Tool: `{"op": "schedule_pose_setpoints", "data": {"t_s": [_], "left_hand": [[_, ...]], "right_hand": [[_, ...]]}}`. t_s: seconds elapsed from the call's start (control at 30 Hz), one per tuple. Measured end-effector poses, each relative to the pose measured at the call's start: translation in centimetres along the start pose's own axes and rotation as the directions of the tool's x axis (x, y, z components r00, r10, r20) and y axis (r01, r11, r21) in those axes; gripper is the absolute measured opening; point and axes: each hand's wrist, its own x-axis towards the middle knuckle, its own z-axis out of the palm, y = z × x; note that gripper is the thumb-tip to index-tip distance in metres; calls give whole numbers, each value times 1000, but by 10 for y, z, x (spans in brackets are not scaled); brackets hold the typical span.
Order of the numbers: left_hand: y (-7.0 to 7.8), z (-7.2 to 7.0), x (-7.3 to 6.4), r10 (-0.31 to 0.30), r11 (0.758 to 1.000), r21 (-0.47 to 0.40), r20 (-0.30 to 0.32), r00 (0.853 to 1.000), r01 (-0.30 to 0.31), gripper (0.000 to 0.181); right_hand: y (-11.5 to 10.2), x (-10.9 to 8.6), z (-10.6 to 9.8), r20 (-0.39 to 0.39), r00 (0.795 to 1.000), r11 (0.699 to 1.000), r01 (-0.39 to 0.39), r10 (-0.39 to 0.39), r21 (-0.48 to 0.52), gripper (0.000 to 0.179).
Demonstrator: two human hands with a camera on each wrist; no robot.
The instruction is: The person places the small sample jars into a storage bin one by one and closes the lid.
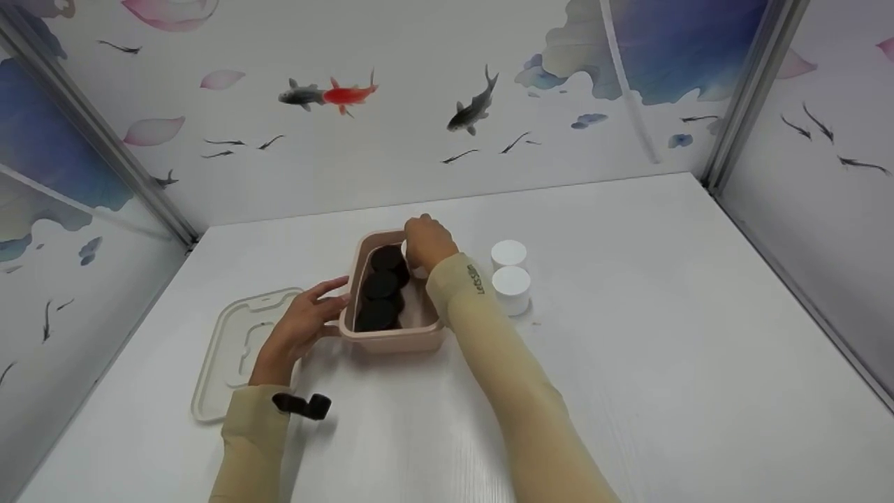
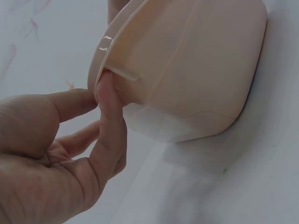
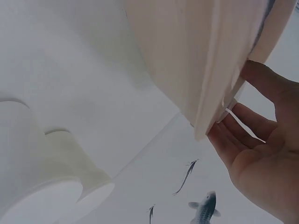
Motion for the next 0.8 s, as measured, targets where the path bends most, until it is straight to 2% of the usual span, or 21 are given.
{"op": "schedule_pose_setpoints", "data": {"t_s": [0.17, 0.33, 0.57, 0.8], "left_hand": [[1, 0, -1, 1, 1000, 6, 0, 1000, -1, 49], [2, 0, 0, 1, 1000, 4, 5, 1000, -1, 49], [4, 0, 0, -8, 1000, 22, -5, 1000, 8, 49], [2, 1, -1, -19, 999, 37, -13, 1000, 20, 48]], "right_hand": [[-2, 1, 7, 17, 1000, 999, -11, 11, -34, 41], [1, 1, 6, 10, 1000, 1000, -2, 2, -26, 49], [12, -2, -11, 7, 995, 995, 97, -97, -6, 57], [19, -19, -21, -32, 984, 982, 177, -176, 66, 52]]}}
